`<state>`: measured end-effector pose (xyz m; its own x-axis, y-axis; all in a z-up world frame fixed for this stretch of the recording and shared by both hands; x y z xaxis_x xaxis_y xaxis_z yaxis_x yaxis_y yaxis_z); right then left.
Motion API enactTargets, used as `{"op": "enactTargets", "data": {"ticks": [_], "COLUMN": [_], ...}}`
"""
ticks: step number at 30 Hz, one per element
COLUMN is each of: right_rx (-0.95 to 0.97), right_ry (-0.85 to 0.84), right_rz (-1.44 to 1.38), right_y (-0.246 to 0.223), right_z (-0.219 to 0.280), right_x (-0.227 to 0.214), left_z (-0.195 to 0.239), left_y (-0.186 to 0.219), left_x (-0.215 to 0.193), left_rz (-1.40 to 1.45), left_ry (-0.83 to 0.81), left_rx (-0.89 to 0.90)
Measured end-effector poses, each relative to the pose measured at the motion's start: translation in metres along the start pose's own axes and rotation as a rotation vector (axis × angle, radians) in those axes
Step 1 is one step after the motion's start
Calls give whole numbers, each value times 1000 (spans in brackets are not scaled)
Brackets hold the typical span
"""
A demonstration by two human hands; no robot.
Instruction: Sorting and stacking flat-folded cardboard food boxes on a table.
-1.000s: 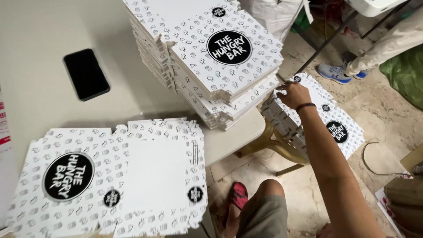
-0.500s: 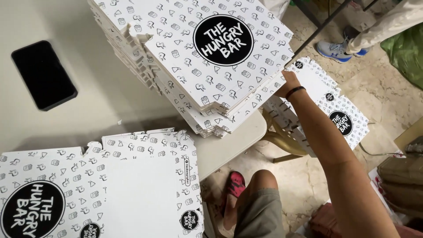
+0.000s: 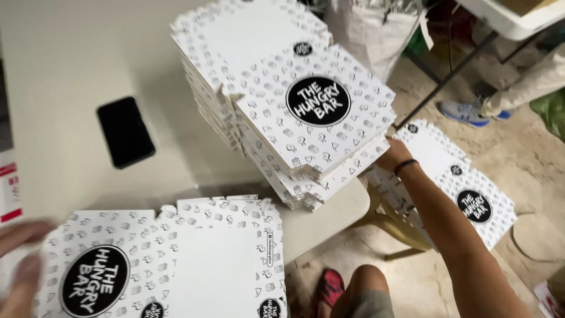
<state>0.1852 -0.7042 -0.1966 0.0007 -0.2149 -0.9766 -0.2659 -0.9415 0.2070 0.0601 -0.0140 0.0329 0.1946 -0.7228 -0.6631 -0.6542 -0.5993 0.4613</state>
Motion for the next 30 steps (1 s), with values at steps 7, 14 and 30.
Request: {"op": "enactTargets", "data": {"ticks": [7, 14, 30], "right_rx": [241, -50, -126], "right_ry": [-100, 564, 490], "right_rz": [-636, -1173, -1250], "right_y": [50, 28, -25], "right_z": [58, 177, 132], "right_x": [-127, -377, -381], "left_z": [-213, -408, -439], "left_y": [103, 44, 11], "left_x": [27, 125, 193], "left_rz": [34, -426, -868], "left_ry": [42, -200, -28], "left_rx": [265, -260, -111]}}
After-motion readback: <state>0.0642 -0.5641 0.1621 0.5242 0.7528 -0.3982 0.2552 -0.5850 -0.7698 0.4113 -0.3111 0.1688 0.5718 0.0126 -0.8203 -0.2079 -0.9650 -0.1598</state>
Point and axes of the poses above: each hand's wrist, its own z-axis away from the middle knuckle, its own x-axis out of the palm, y = z × x, the point moved 7 cm from there along -z, towards the middle knuckle, and after that the axes turned 13 degrees about x, right-handed, at the moved point
